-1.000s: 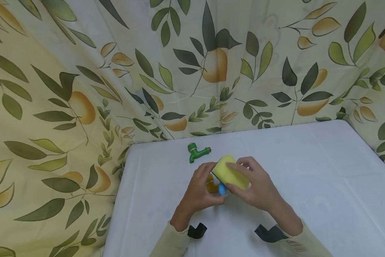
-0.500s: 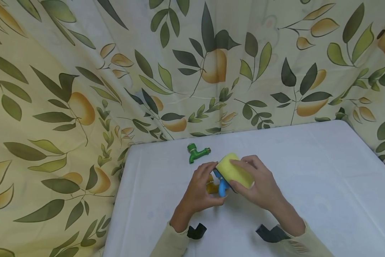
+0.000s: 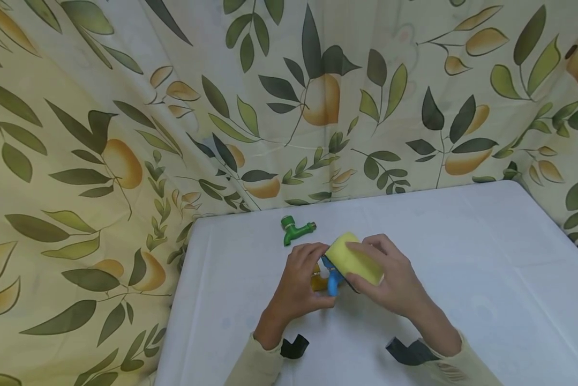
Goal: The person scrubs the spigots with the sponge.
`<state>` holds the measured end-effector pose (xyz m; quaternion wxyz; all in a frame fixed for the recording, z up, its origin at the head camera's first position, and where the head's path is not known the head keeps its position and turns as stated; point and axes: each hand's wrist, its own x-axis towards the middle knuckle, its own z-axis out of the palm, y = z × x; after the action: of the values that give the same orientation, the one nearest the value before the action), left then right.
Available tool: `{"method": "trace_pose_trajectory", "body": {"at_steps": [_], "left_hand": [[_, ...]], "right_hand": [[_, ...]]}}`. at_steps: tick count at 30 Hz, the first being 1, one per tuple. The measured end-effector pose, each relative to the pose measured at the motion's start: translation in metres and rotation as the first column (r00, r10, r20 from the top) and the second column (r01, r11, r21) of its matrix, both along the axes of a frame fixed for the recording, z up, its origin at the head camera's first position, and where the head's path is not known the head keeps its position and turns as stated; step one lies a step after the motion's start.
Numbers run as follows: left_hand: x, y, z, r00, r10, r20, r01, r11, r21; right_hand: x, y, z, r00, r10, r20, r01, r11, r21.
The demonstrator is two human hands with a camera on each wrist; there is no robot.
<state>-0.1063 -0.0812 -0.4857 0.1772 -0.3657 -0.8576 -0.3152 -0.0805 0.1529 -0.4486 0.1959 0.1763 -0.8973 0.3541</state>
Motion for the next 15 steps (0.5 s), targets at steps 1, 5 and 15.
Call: {"method": "trace_pose_trajectory", "body": {"at_steps": [1, 5, 15], "left_hand": [[0.0004, 0.0002, -0.0005, 1.0, 0.002, 0.009, -0.002, 1.0, 0.003], [0.0017, 0.0005, -0.0001, 0.998, 0.004, 0.066, -0.007, 0.999, 0.05], [0.0023, -0.0021, 0.0019, 0.987, 0.03, 0.155, -0.053, 0.989, 0.141]], "right_hand": [[0.0004, 0.0, -0.0002, 1.0, 0.002, 0.0, -0.002, 1.0, 0.001], [0.0023, -0.0005, -0.0024, 0.999, 0.034, -0.012, -0.034, 0.999, 0.001], [0.0039, 0.0025, -0.0039, 0.99, 0.132, -0.057, -0.13, 0.991, 0.033]]}}
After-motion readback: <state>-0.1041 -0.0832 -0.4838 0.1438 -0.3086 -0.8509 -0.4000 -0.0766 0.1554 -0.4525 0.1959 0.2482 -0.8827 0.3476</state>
